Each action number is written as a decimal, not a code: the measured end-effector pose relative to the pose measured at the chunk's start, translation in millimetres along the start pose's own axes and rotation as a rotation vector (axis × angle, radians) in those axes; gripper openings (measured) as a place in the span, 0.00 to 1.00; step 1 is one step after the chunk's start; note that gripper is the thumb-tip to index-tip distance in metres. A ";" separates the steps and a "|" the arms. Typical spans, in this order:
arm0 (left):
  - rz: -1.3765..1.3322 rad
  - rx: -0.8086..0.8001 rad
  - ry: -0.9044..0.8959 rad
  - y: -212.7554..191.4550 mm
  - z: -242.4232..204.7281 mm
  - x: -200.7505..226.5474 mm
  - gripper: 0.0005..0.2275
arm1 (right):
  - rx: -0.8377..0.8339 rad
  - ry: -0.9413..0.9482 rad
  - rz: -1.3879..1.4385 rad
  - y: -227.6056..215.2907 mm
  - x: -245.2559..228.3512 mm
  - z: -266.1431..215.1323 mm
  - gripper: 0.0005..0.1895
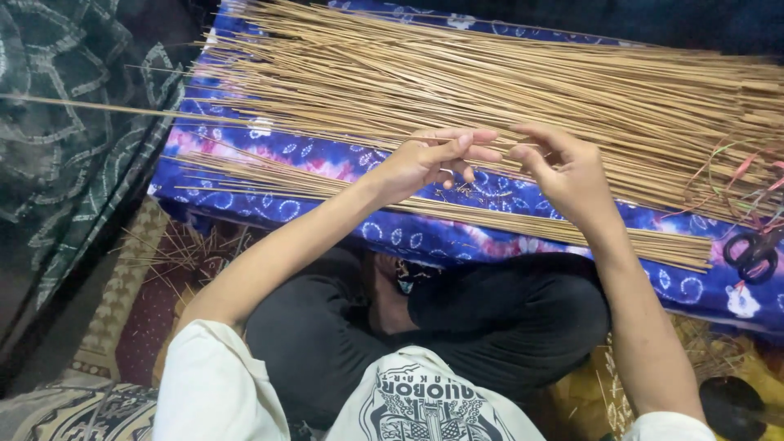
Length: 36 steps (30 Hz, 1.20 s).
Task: Weaving thin bamboo sticks through a series of strings to create a mat or screen.
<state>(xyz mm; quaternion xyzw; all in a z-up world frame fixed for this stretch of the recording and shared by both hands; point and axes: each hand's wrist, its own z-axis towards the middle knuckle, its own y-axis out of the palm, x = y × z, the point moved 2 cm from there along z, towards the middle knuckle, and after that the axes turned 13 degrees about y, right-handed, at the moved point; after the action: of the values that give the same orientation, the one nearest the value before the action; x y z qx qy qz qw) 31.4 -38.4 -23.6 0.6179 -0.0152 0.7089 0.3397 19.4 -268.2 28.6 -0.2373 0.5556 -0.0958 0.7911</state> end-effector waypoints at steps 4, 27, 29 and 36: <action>0.103 -0.056 -0.087 13.2 -0.4 9.8 0.33 | 0.024 0.014 0.052 -4.5 14.4 3.6 0.05; 1.876 -0.317 0.783 22.7 -5.8 26.4 0.20 | 0.058 -0.347 -0.435 -0.5 -8.4 -2.4 0.04; 1.898 -0.324 0.728 18.6 -5.4 23.4 0.20 | 0.065 -0.352 -0.470 -2.5 -1.9 -0.6 0.03; 1.839 -0.309 0.620 12.4 -1.6 20.0 0.11 | 0.172 -0.468 -0.786 0.8 -2.3 0.1 0.04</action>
<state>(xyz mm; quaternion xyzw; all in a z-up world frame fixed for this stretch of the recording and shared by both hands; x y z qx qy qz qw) 23.6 -37.9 -1.3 0.1006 -0.4929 0.8181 -0.2786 18.5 -266.5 30.2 -0.3788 0.2204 -0.3780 0.8155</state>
